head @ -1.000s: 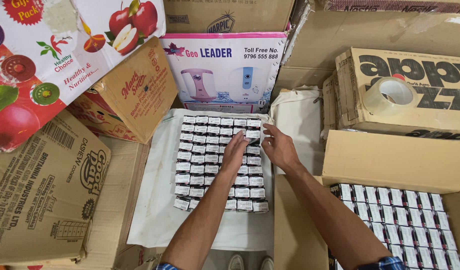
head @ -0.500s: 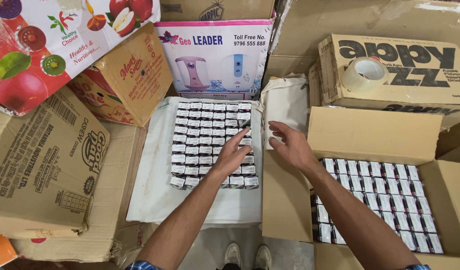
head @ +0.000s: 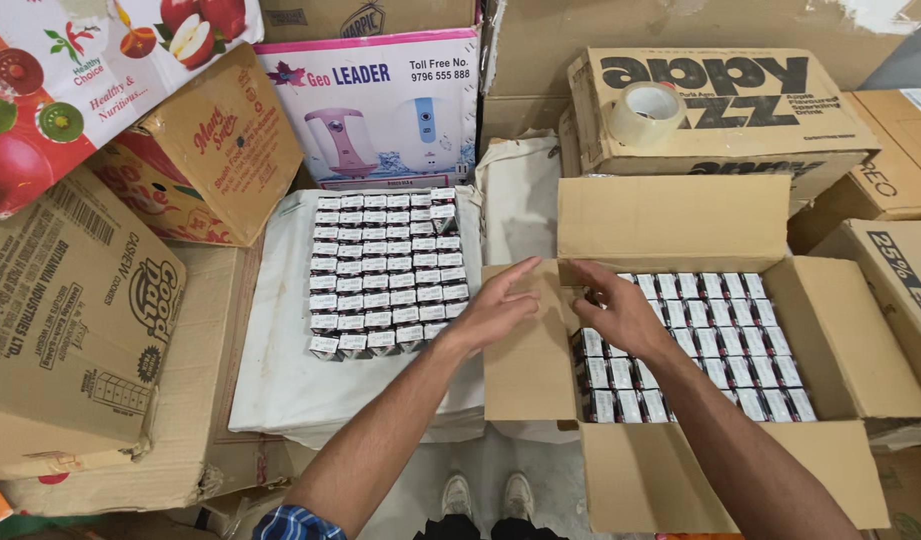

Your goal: The person transfers small white boxes from a cardboard carton to a white cloth surface, arranging them in neat rows. The person handles the boxes one at a time, placing them in an organized pattern.

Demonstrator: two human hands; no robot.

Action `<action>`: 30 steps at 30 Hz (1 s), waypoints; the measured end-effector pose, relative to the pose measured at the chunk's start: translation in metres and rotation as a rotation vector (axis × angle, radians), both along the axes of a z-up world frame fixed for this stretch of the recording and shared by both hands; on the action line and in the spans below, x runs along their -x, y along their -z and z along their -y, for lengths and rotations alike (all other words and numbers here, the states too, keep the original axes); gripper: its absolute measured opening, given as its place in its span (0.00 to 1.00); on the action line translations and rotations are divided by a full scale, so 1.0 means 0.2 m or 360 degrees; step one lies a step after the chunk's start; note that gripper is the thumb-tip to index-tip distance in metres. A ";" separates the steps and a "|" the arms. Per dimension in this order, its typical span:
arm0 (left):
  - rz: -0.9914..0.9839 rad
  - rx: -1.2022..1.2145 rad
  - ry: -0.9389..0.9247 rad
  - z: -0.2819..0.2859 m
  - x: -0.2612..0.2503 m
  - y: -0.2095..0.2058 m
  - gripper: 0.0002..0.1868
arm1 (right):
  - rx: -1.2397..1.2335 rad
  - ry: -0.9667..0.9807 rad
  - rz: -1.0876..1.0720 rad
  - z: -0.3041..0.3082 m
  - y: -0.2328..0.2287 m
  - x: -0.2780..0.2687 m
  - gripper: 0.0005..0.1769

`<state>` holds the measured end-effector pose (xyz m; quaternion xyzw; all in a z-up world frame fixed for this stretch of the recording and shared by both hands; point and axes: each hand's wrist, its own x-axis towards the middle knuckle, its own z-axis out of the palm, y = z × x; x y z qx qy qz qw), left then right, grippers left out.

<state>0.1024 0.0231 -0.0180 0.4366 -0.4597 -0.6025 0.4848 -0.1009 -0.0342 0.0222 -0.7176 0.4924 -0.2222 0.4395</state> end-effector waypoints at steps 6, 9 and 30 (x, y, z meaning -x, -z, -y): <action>0.0101 -0.0245 0.0188 -0.02 0.29 0.00 0.45 | 0.0063 -0.0047 -0.0210 -0.03 0.16 0.25 0.28; -0.0128 -0.0431 0.0124 -0.09 0.45 -0.17 0.49 | 0.0147 -0.0118 -0.0461 -0.07 0.24 0.32 0.26; -0.0372 -0.0714 -0.0164 -0.04 0.65 -0.11 0.49 | 0.0455 -0.0289 -0.0970 -0.06 0.49 0.28 0.26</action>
